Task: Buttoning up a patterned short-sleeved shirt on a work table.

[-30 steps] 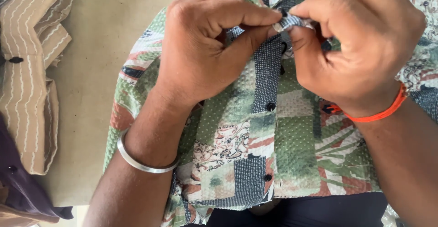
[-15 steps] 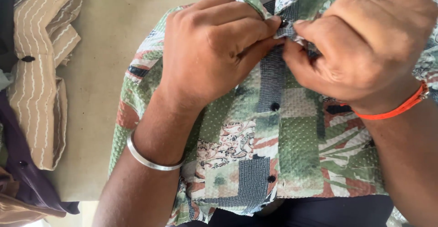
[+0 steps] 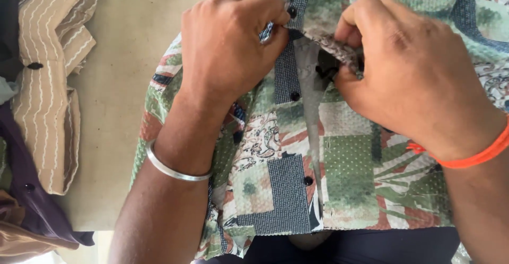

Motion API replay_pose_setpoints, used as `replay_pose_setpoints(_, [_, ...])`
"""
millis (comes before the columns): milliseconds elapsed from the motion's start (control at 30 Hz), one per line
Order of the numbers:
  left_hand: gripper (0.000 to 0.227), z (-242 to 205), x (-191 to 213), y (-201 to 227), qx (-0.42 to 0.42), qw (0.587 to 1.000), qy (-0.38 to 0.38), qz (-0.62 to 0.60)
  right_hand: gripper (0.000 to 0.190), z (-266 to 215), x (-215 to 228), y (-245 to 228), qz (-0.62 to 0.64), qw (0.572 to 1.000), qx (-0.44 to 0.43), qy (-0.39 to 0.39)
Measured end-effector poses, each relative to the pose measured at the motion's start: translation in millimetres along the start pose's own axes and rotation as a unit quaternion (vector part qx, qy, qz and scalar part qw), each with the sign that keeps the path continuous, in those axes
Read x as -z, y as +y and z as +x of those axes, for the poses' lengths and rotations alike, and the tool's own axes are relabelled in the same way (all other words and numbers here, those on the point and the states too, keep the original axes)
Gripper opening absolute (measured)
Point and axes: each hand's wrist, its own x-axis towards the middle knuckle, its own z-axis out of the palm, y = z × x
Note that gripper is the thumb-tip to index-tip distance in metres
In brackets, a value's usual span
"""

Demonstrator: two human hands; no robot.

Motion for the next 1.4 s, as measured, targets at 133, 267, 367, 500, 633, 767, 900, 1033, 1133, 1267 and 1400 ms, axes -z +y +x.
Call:
replay_pose_setpoints(133, [0.012, -2.7, -7.5, -3.7, 0.051, 0.999, 0.017, -0.004, 0.039, -1.1, -4.3, 0.4, 0.056, 0.993, -0.077, -0.074])
replay_pose_setpoints(267, [0.015, -0.4, -7.2, -6.5, 0.059, 0.997, 0.048, -0.032, 0.068, 6.1, 4.0, -13.4, 0.005, 0.953, -0.18, -0.246])
replay_pose_setpoints(367, [0.019, -5.2, -21.1, -25.2, 0.086, 0.991, 0.004, -0.104, 0.063, -0.7, -6.1, -2.1, 0.005, 0.973, -0.088, -0.215])
replay_pose_setpoints(500, [0.026, 5.8, -18.8, -52.5, 0.138, 0.962, -0.126, -0.197, 0.067, -13.1, -21.5, 38.4, 0.005, 0.983, 0.135, -0.123])
replay_pose_setpoints(633, [0.047, 14.7, 8.9, -48.9, 0.199, 0.91, -0.28, -0.232, 0.064, 0.6, -18.5, 44.7, 0.132, 0.931, -0.072, -0.333])
replay_pose_setpoints(767, [0.094, 2.6, 8.0, -48.6, -0.023, 0.97, -0.242, -0.03, 0.064, 3.5, -40.3, 51.5, 0.019, 0.98, 0.045, -0.191])
replay_pose_setpoints(900, [0.121, 15.4, 9.3, -44.2, -0.016, 0.957, -0.284, 0.058, 0.09, -7.4, -64.9, 60.1, -0.022, 0.979, 0.098, -0.18])
replay_pose_setpoints(1033, [0.131, 46.1, 22.9, -32.5, 0.083, 0.908, -0.408, 0.044, 0.124, -0.7, -63.4, 43.1, -0.035, 0.976, 0.075, -0.201])
replay_pose_setpoints(1133, [0.126, 49.7, 13.9, -24.3, 0.095, 0.888, -0.442, 0.085, 0.14, -4.7, -53.2, 25.6, -0.007, 0.971, 0.043, -0.234])
replay_pose_setpoints(1267, [0.069, 28.3, 38.5, 18.4, -0.045, 0.944, -0.267, 0.19, 0.139, -38.6, -49.6, 26.3, 0.039, 0.977, 0.117, -0.174])
replay_pose_setpoints(1400, [0.01, 12.7, 58.1, 72.1, 0.047, 0.969, -0.213, 0.118, 0.12, -25.0, -4.2, 17.7, 0.011, 0.959, 0.171, -0.227])
